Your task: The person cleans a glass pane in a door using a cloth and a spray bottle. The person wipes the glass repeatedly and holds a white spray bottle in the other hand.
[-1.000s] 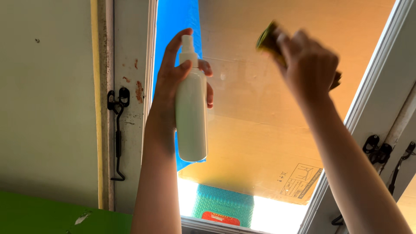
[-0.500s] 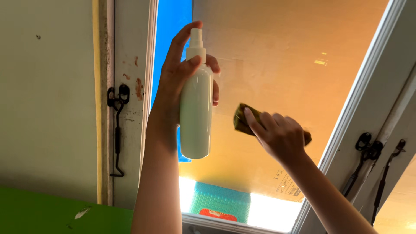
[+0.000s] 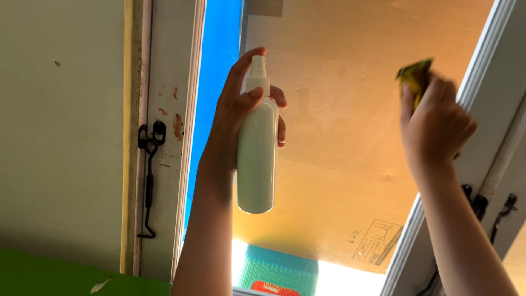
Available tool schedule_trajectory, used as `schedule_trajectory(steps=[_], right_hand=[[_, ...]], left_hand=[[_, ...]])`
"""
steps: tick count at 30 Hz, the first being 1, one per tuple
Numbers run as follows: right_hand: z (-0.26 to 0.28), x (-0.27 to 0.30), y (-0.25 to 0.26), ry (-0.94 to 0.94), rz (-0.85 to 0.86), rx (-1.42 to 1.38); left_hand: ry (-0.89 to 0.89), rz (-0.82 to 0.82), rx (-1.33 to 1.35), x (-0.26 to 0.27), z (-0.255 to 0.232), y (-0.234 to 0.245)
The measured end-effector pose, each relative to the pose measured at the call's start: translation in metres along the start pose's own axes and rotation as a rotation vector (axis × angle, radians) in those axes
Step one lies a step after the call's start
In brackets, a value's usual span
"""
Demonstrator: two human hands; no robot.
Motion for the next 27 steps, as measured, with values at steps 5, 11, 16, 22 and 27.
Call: schedule_trajectory(steps=[5,11,16,22,27], right_hand=[[0.006,-0.059,-0.018,-0.149,-0.012,-0.017],[0.049,-0.110,0.021,-0.078,-0.281,0.050],[0.087,-0.116,0.021,0.062,-0.180,-0.251],[0.116,-0.092,0.054,0.252,-0.181,-0.377],[0.139,-0.047,0.081,0.309,-0.018,-0.511]], left_hand=[[0.000,-0.009,0.048,-0.006,0.007,0.007],[0.005,-0.001,0.053,-0.007,0.014,0.013],[-0.010,0.013,0.087,-0.008,0.011,0.018],[-0.015,0.042,0.125,-0.005,0.007,0.019],[-0.035,0.051,0.187,-0.006,0.008,0.017]])
Point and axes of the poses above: each hand's wrist, its own x-axis away from the middle knuckle, its own y-axis out of the back of the hand, z = x × y, the point moved 5 cm from there along -x, towards the middle knuckle, and after that the axes turned 14 degrees about x, right-handed, at the moved point
